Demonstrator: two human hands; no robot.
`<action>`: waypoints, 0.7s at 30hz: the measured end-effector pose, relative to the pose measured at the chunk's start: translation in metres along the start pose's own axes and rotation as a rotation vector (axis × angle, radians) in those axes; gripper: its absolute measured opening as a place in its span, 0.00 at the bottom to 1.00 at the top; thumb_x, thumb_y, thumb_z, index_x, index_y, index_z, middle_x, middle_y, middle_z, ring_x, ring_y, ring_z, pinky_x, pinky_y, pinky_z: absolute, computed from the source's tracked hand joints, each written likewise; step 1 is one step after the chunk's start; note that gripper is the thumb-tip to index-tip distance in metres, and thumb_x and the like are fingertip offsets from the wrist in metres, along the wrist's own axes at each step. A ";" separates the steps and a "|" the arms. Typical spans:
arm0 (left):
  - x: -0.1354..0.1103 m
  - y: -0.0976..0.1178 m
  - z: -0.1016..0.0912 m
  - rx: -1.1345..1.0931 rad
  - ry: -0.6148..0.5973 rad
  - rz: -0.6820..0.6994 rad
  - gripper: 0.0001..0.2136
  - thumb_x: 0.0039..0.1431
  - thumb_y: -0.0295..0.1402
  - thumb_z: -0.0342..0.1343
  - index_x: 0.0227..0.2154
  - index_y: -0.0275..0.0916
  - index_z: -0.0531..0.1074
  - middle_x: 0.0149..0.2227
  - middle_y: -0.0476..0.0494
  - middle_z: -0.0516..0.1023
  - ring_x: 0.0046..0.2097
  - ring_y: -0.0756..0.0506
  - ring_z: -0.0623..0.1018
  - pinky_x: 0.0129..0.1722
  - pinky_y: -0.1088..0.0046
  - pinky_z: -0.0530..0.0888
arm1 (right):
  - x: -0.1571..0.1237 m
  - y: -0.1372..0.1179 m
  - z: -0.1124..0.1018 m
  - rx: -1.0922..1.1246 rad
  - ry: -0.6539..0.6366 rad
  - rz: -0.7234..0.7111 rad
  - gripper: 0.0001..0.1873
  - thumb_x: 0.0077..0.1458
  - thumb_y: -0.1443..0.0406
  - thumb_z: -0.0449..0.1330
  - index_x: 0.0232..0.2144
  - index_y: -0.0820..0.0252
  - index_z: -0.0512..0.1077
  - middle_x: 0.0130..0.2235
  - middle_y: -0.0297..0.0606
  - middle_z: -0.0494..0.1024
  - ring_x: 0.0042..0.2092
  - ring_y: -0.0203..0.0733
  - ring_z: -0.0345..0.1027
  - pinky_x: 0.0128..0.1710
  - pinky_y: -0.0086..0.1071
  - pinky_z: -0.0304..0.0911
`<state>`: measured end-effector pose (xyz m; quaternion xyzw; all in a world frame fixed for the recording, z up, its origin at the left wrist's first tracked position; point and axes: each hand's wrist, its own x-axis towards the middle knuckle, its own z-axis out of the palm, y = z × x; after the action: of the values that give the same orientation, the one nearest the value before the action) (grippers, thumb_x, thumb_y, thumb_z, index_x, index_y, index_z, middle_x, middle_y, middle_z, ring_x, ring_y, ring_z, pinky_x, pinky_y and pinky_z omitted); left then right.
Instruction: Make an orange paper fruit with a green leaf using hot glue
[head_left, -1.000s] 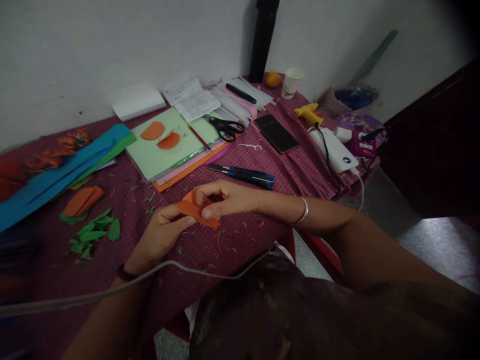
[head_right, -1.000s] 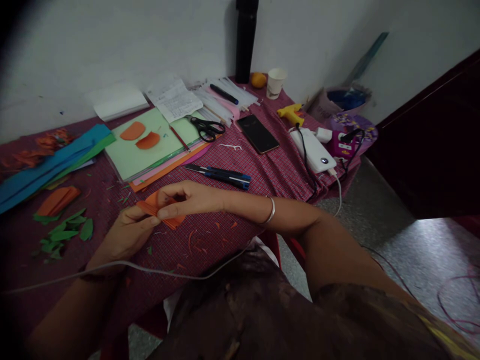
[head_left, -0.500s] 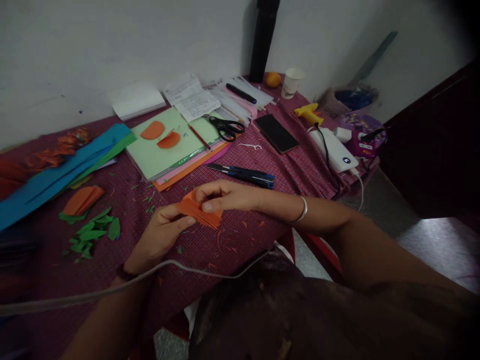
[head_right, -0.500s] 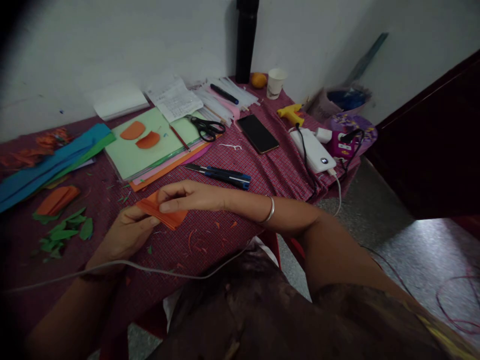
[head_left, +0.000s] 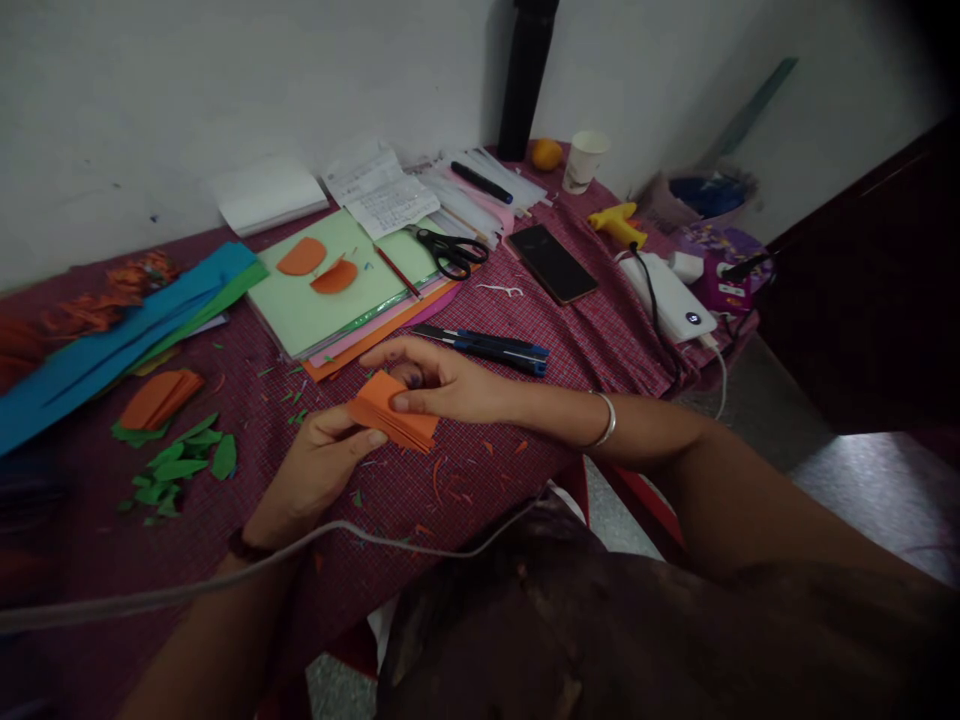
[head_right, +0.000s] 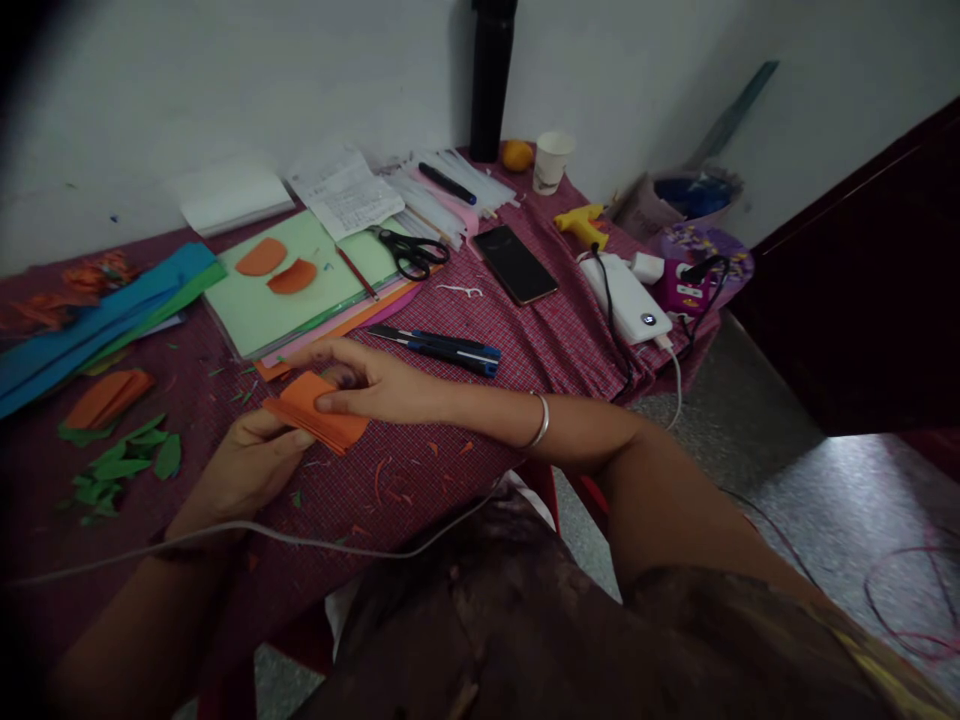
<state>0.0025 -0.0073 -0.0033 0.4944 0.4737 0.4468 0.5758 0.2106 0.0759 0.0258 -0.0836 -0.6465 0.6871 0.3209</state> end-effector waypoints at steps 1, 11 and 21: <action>0.000 0.000 0.000 -0.005 -0.006 -0.006 0.13 0.53 0.40 0.70 0.41 0.42 0.85 0.42 0.41 0.86 0.44 0.40 0.83 0.50 0.62 0.79 | 0.000 0.000 0.000 0.007 0.003 -0.012 0.23 0.59 0.58 0.65 0.52 0.59 0.62 0.34 0.28 0.66 0.33 0.31 0.58 0.33 0.25 0.58; 0.000 0.007 0.005 -0.020 0.031 -0.042 0.10 0.46 0.39 0.74 0.30 0.42 0.85 0.36 0.45 0.86 0.40 0.42 0.83 0.48 0.66 0.78 | -0.005 -0.016 -0.002 0.045 -0.146 0.089 0.26 0.56 0.46 0.67 0.35 0.63 0.66 0.33 0.29 0.67 0.35 0.31 0.60 0.38 0.28 0.61; -0.001 0.011 0.007 -0.026 0.003 -0.041 0.10 0.48 0.37 0.73 0.34 0.42 0.85 0.38 0.44 0.86 0.41 0.42 0.83 0.49 0.65 0.78 | -0.004 -0.015 -0.003 0.034 -0.176 0.056 0.22 0.58 0.50 0.67 0.35 0.63 0.66 0.33 0.29 0.64 0.34 0.30 0.57 0.36 0.26 0.58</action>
<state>0.0084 -0.0078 0.0081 0.4765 0.4788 0.4416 0.5905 0.2203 0.0760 0.0388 -0.0357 -0.6577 0.7115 0.2448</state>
